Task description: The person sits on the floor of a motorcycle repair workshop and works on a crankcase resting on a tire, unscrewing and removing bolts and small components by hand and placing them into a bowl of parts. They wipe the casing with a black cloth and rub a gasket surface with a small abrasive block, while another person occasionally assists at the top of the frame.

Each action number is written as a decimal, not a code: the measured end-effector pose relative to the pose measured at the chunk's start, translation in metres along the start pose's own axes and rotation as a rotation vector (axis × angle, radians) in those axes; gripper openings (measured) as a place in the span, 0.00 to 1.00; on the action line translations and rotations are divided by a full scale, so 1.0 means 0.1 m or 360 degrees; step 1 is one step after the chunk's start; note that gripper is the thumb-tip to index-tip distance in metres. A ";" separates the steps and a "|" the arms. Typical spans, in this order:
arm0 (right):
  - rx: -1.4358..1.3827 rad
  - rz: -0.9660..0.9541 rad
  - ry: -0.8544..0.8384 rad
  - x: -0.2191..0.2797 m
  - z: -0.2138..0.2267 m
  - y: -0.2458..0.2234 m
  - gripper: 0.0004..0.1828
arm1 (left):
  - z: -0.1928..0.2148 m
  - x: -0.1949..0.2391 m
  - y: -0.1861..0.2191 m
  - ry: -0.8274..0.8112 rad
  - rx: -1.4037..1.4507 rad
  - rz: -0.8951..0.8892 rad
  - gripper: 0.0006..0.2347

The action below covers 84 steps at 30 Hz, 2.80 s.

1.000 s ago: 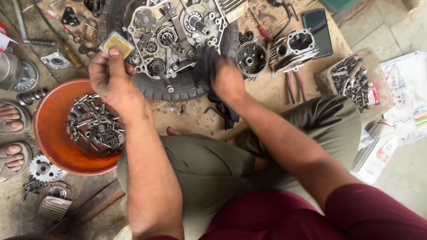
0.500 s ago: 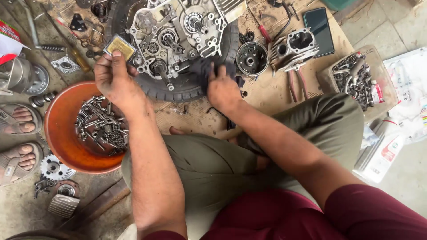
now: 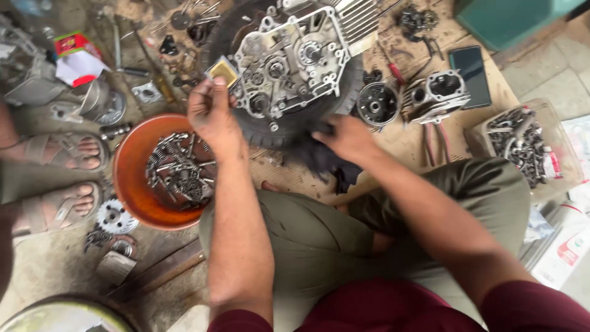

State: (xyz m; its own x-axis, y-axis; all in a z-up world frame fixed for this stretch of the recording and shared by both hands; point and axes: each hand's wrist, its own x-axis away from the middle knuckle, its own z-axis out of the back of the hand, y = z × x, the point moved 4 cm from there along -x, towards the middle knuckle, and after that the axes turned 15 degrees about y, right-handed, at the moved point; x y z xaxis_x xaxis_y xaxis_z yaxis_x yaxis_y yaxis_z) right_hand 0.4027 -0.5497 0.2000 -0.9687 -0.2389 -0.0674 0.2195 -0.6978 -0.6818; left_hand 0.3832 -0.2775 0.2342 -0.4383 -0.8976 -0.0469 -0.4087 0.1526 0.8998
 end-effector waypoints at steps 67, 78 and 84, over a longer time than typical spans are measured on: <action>0.0470 0.0576 -0.1580 0.86 -0.16 0.85 0.29 | -0.82 1.29 -0.99 -0.1329 -0.2032 -0.1716 0.10; 0.0482 0.0567 -0.1578 0.83 -0.14 0.86 0.30 | -0.62 1.51 -1.24 -0.1381 -0.2323 -0.1828 0.15; 0.0477 0.0598 -0.1557 0.82 -0.12 0.84 0.29 | -0.66 1.56 -1.25 -0.1358 -0.2587 -0.1878 0.21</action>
State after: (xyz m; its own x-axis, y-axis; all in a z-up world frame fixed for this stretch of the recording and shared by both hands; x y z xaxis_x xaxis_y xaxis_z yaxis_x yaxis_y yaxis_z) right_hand 0.3405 -0.6193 0.1286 -0.3514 -0.8127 0.4648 0.6302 -0.5725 -0.5246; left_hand 0.4192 -0.4638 0.1431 -0.9013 0.1285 -0.4137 -0.0370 -0.9743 -0.2220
